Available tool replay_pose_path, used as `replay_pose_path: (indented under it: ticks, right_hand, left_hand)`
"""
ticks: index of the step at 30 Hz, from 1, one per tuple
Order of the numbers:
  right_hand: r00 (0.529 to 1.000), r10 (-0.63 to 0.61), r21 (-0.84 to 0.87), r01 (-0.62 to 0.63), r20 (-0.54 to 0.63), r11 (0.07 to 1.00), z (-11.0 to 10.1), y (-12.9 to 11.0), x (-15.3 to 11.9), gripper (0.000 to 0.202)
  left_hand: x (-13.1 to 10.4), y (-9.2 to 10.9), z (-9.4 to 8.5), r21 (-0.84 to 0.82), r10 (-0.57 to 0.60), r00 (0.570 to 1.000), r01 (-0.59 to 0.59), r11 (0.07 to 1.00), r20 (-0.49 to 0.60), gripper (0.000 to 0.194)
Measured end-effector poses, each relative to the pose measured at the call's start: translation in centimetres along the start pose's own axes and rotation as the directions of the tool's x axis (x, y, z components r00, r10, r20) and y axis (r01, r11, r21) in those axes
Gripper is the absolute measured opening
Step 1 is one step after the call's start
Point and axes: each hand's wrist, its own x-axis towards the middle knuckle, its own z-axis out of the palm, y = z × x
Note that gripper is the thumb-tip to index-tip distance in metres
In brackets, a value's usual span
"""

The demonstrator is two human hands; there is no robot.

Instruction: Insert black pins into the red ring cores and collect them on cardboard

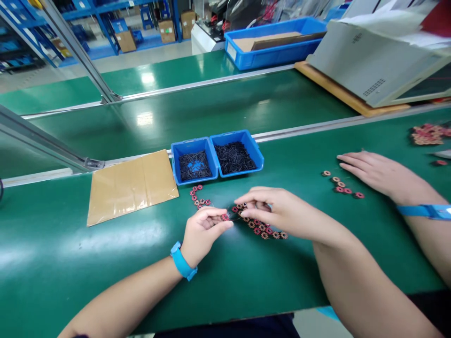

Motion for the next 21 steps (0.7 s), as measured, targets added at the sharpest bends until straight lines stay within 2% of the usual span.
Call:
replay_pose_path:
  ticks: [3, 7, 10, 13, 16, 18, 20, 21]
  right_hand:
    - [0.997, -0.031, 0.048, 0.028, 0.067, 0.998, 0.4, -0.5, 0.2, 0.014]
    - [0.998, -0.058, 0.08, 0.056, 0.016, 0.995, 0.7, -0.8, 0.5, 0.015]
    - [0.991, 0.041, 0.141, -0.023, -0.126, 0.99, 0.5, -0.1, 0.6, 0.015]
    - [0.948, 0.173, 0.329, -0.079, -0.267, 0.941, 0.4, 0.9, 0.9, 0.018]
    - [0.906, 0.285, 0.49, -0.103, -0.313, 0.866, 0.4, 1.3, 1.4, 0.029]
    - [0.897, 0.317, 0.554, -0.102, -0.307, 0.826, 0.4, 1.2, 1.6, 0.034]
    - [0.892, 0.33, 0.593, -0.091, -0.308, 0.8, 0.3, 0.9, 1.7, 0.034]
    - [0.889, 0.336, 0.601, -0.09, -0.31, 0.794, 0.3, 0.8, 1.8, 0.034]
  left_hand:
    - [0.0, 0.0, 0.0, 0.002, 0.01, 1.0, -0.01, 1.0, -0.004, 0.02]
    - [0.0, 0.0, 0.0, 0.024, 0.021, 1.0, -0.02, 1.0, -0.012, 0.02]
    - [-0.3, 0.1, 0.0, 0.049, -0.016, 1.0, 0.017, 0.999, -0.015, 0.022]
    - [-0.8, 0.1, -0.3, 0.073, -0.102, 0.995, 0.101, 0.992, 0.015, 0.025]
    - [-1.4, 0.0, -1.7, 0.252, -0.09, 0.995, 0.078, 0.965, 0.036, 0.021]
    - [-1.4, 0.0, -3.0, 0.477, 0.029, 0.999, -0.039, 0.878, 0.027, 0.015]
    - [-1.0, 0.0, -4.2, 0.672, 0.162, 0.987, -0.134, 0.729, 0.021, 0.012]
    - [-0.7, 0.1, -4.6, 0.729, 0.203, 0.979, -0.145, 0.668, 0.009, 0.015]
